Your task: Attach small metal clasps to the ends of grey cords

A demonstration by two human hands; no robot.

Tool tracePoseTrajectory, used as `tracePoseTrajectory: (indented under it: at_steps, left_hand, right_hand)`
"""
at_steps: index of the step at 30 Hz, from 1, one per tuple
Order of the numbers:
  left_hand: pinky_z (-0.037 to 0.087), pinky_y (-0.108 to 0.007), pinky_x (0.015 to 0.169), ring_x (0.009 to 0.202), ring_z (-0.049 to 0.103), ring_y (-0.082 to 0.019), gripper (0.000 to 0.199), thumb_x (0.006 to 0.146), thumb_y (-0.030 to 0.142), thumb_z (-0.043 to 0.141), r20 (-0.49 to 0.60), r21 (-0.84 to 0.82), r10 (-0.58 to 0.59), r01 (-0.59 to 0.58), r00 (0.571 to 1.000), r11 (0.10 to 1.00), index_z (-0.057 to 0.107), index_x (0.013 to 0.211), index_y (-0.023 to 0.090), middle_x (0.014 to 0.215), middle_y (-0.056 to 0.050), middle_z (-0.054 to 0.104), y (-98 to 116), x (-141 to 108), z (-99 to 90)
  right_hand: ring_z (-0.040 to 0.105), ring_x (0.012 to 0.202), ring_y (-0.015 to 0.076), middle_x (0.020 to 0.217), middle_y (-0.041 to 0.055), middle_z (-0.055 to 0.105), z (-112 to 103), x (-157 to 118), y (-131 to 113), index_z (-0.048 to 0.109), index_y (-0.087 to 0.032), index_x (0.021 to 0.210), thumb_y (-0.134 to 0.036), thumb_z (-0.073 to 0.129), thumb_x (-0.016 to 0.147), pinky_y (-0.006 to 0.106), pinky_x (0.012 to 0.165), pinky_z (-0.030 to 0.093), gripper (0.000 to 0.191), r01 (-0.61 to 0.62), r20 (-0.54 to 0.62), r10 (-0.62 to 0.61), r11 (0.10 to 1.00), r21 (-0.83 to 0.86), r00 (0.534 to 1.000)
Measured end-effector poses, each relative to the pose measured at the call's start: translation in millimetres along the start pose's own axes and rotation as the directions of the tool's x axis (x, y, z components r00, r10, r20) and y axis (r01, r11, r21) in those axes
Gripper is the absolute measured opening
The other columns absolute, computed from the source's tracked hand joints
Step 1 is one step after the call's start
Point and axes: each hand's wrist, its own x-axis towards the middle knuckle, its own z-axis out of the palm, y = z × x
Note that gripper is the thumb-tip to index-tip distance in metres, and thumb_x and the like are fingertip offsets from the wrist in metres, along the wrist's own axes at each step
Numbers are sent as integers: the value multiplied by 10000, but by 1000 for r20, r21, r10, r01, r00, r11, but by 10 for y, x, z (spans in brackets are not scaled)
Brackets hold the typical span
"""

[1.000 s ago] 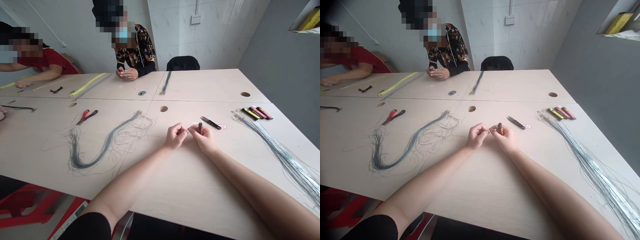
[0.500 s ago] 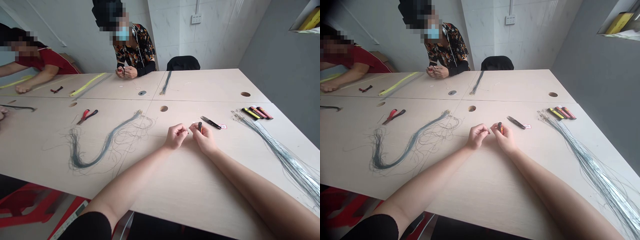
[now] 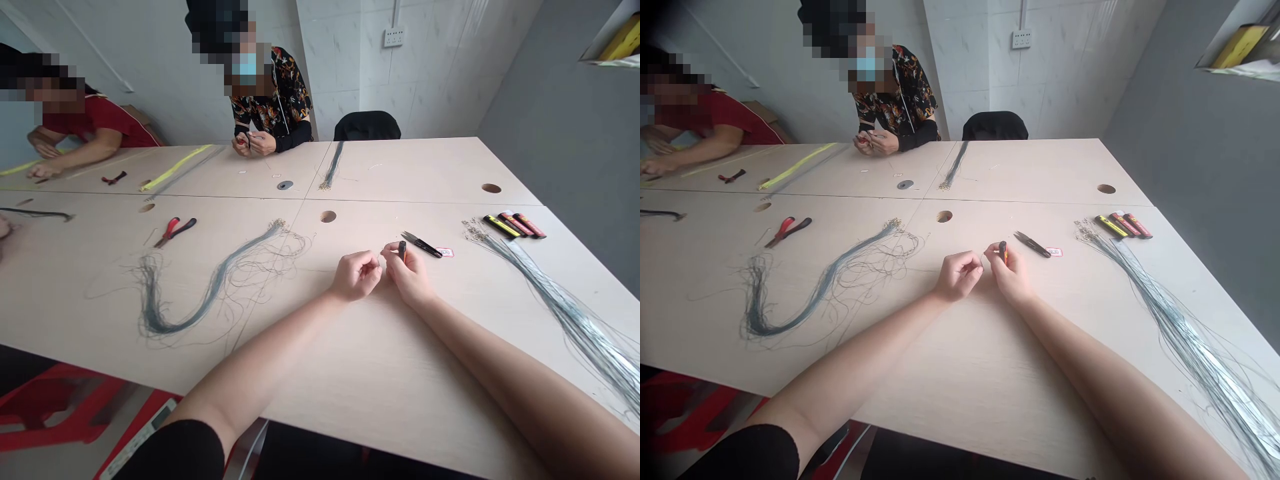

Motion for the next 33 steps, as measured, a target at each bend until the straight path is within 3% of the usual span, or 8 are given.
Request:
tracePoseTrajectory:
  at_steps: [6, 13, 16, 20, 24, 28, 33]
  left_hand:
    - [332, -234, 499, 473, 416, -97, 118, 740, 242, 492, 80, 265, 126, -143, 989, 954, 482, 631, 197, 543, 28, 504, 1, -10, -13]
    - [354, -260, 536, 535, 497, -126, 106, 738, 266, 498, 172, 452, 71, -143, 983, 880, 563, 687, 199, 629, 1, 587, -11, -4, -13]
    - [431, -316, 697, 799, 613, -204, 166, 736, 251, 524, 161, 590, 26, -117, 987, 799, 626, 846, 183, 878, -68, 675, 6, 41, -12]
    - [376, -441, 991, 1194, 512, -291, 411, 757, 235, 533, 125, 747, -103, -25, 987, 664, 597, 1154, 153, 1256, -125, 601, 38, 93, -14]
    - [289, -489, 1100, 1331, 388, -303, 519, 802, 265, 503, 64, 828, -237, 81, 969, 555, 514, 1307, 146, 1427, -118, 473, 32, 96, -12]
    - [260, -529, 1125, 1385, 311, -312, 566, 829, 293, 472, 26, 856, -309, 138, 951, 498, 455, 1371, 127, 1498, -106, 379, 23, 87, -11]
    - [252, -558, 1132, 1402, 286, -326, 578, 832, 304, 479, 3, 856, -336, 171, 942, 488, 444, 1381, 128, 1501, -117, 371, 10, 91, -17]
  right_hand:
    - [254, 449, 78, 509, -74, 303, -4, 16, 10, 484, -212, 745, -363, 562, 813, 237, 447, 238, 183, 6, -53, -7, 1000, -26, 999]
    - [267, 451, 82, 516, -74, 294, 1, 20, 0, 445, -216, 719, -373, 562, 797, 240, 440, 253, 211, -8, -110, 9, 1000, 11, 994]
    - [251, 451, 75, 513, -82, 272, -15, 64, -62, 434, -215, 711, -361, 583, 768, 232, 438, 256, 216, -21, -178, 38, 995, 96, 983]
    - [197, 421, 60, 482, -106, 229, -121, 185, -226, 407, -217, 700, -312, 603, 717, 219, 415, 219, 219, -26, -338, 119, 964, 266, 934]
    - [189, 393, 57, 457, -121, 203, -322, 301, -482, 375, -220, 700, -270, 586, 733, 215, 395, 194, 219, 48, -451, 116, 941, 336, 885]
    - [175, 384, 53, 438, -120, 205, -576, 325, -951, 357, -216, 657, -188, 531, 785, 234, 390, 167, 217, 214, -551, 35, 900, 381, 834]
    - [156, 357, 35, 375, -94, 175, -1003, 102, -1724, 382, -204, 520, -86, 287, 871, 305, 437, 122, 382, 428, -722, -8, 810, 401, 692]
